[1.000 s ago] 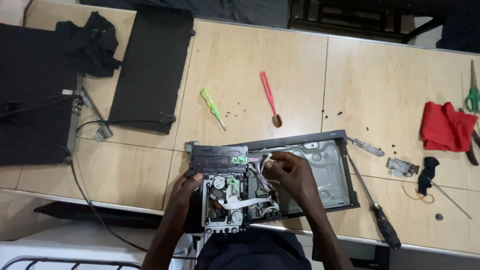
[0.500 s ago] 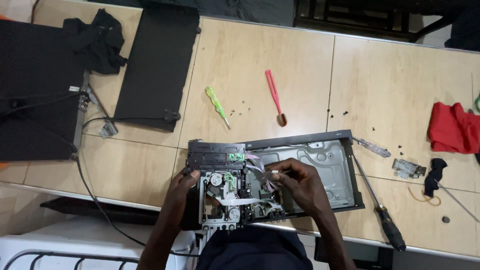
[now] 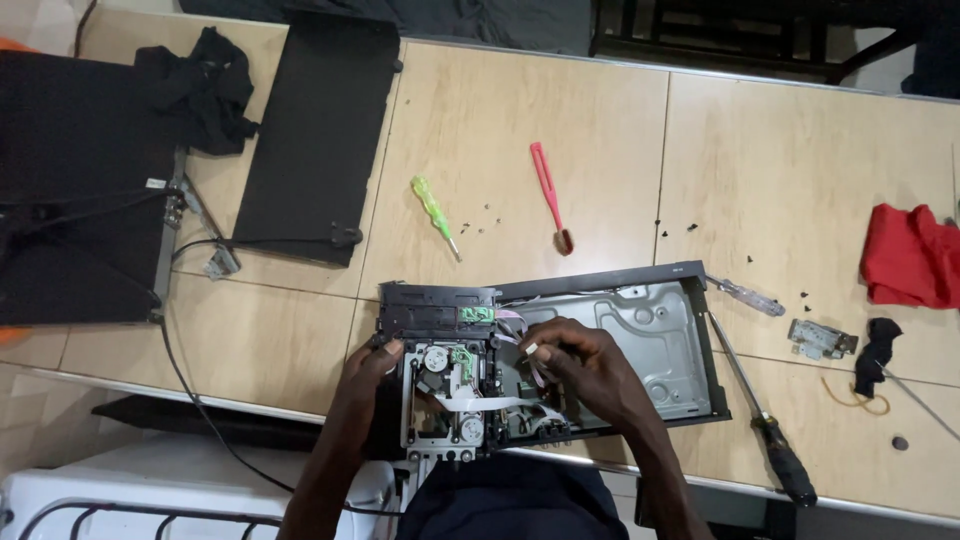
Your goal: Repairing a DVD player by unscrewing the internal disc tray assembly and adjusting its components and ribbon cables.
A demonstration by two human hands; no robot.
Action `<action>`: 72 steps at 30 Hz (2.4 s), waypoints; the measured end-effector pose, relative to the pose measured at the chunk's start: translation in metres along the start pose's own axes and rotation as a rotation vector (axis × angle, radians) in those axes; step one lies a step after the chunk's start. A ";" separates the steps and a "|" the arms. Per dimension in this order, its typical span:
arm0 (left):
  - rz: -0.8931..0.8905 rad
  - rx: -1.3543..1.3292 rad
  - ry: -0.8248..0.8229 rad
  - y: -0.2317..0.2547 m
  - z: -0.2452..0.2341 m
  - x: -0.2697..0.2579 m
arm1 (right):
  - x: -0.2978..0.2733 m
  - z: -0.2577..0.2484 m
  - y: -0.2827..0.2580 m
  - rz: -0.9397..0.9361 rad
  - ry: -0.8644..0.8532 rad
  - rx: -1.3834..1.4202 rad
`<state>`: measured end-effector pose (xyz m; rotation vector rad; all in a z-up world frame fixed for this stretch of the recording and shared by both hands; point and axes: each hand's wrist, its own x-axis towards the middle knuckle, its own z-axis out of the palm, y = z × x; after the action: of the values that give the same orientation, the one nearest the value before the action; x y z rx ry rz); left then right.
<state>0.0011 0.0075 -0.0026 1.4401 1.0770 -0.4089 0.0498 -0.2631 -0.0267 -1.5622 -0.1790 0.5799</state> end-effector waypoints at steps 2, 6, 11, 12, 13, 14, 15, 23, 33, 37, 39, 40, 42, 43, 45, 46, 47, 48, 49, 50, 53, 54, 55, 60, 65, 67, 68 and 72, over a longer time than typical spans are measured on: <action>0.015 -0.006 0.003 0.002 0.002 -0.001 | 0.001 -0.003 0.002 -0.067 -0.017 -0.059; -0.012 -0.026 0.035 0.005 0.007 -0.001 | 0.002 -0.005 0.008 -0.068 -0.036 -0.146; -0.049 -0.167 -0.004 0.012 0.017 -0.009 | 0.000 0.000 0.004 -0.147 -0.001 -0.300; -0.083 -0.185 -0.007 0.012 0.019 -0.008 | 0.000 0.000 0.006 -0.119 0.010 -0.301; -0.083 -0.183 -0.007 0.013 0.019 -0.009 | -0.001 0.000 0.007 -0.118 0.012 -0.300; -0.043 -0.104 0.002 0.015 0.019 -0.011 | -0.001 0.000 0.007 -0.061 0.048 -0.264; -0.002 -0.027 0.012 0.016 0.019 -0.012 | -0.001 0.000 0.008 -0.005 0.083 -0.227; 0.163 0.007 -0.110 0.018 0.011 -0.009 | 0.004 0.001 0.004 0.008 0.136 0.093; 0.207 -0.005 -0.162 0.017 0.012 -0.011 | 0.008 0.002 0.017 0.109 0.322 0.149; 0.225 0.076 -0.155 0.020 0.013 -0.012 | 0.008 0.002 0.015 0.115 0.334 0.033; 0.145 0.157 -0.093 0.023 0.015 -0.015 | 0.007 0.000 0.019 0.064 0.296 0.052; 0.145 0.157 -0.093 0.019 0.013 -0.011 | 0.008 0.002 0.018 0.064 0.297 0.052; 0.222 0.058 -0.135 0.011 0.012 -0.003 | 0.008 0.004 0.015 0.006 0.286 0.081; 0.223 0.057 -0.135 0.009 0.012 -0.001 | 0.008 0.003 0.017 0.005 0.286 0.079; 0.165 -0.056 -0.160 0.004 0.012 0.003 | 0.009 0.004 0.020 -0.005 0.310 0.068; 0.165 -0.057 -0.158 0.005 0.011 0.003 | 0.010 0.005 0.021 -0.005 0.307 0.068; 0.161 0.004 -0.127 0.006 0.012 0.002 | 0.011 0.005 0.022 -0.013 0.308 0.078; 0.158 0.065 -0.097 0.007 0.012 0.002 | 0.012 0.005 0.023 -0.021 0.309 0.088; 0.157 0.063 -0.095 0.006 0.012 0.003 | 0.011 0.004 0.023 -0.020 0.306 0.088; 0.180 0.032 -0.102 0.004 0.011 0.003 | 0.010 0.003 0.024 -0.021 0.291 0.065; 0.211 0.001 -0.111 0.003 0.009 0.005 | 0.007 0.001 0.022 -0.005 0.260 0.073; 0.216 0.004 -0.113 0.003 0.009 0.006 | 0.005 0.000 0.021 0.013 0.245 0.104; 0.216 0.004 -0.113 0.002 0.008 0.007 | 0.005 0.000 0.021 0.013 0.245 0.104; 0.268 0.142 -0.125 -0.003 0.001 0.015 | 0.005 0.001 0.017 0.026 0.247 0.158; 0.276 0.142 -0.134 -0.001 0.000 0.014 | 0.004 0.001 0.017 -0.032 0.251 0.122; 0.278 0.100 -0.150 -0.004 -0.001 0.017 | 0.004 0.001 0.017 -0.042 0.259 0.103; 0.269 0.114 -0.140 -0.003 0.000 0.015 | 0.004 0.002 0.015 -0.052 0.253 0.105; 0.270 0.145 -0.116 0.000 0.002 0.015 | 0.006 0.005 0.017 0.002 0.261 0.069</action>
<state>0.0093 0.0111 -0.0151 1.6445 0.7591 -0.3767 0.0487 -0.2575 -0.0442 -1.5544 0.0404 0.3752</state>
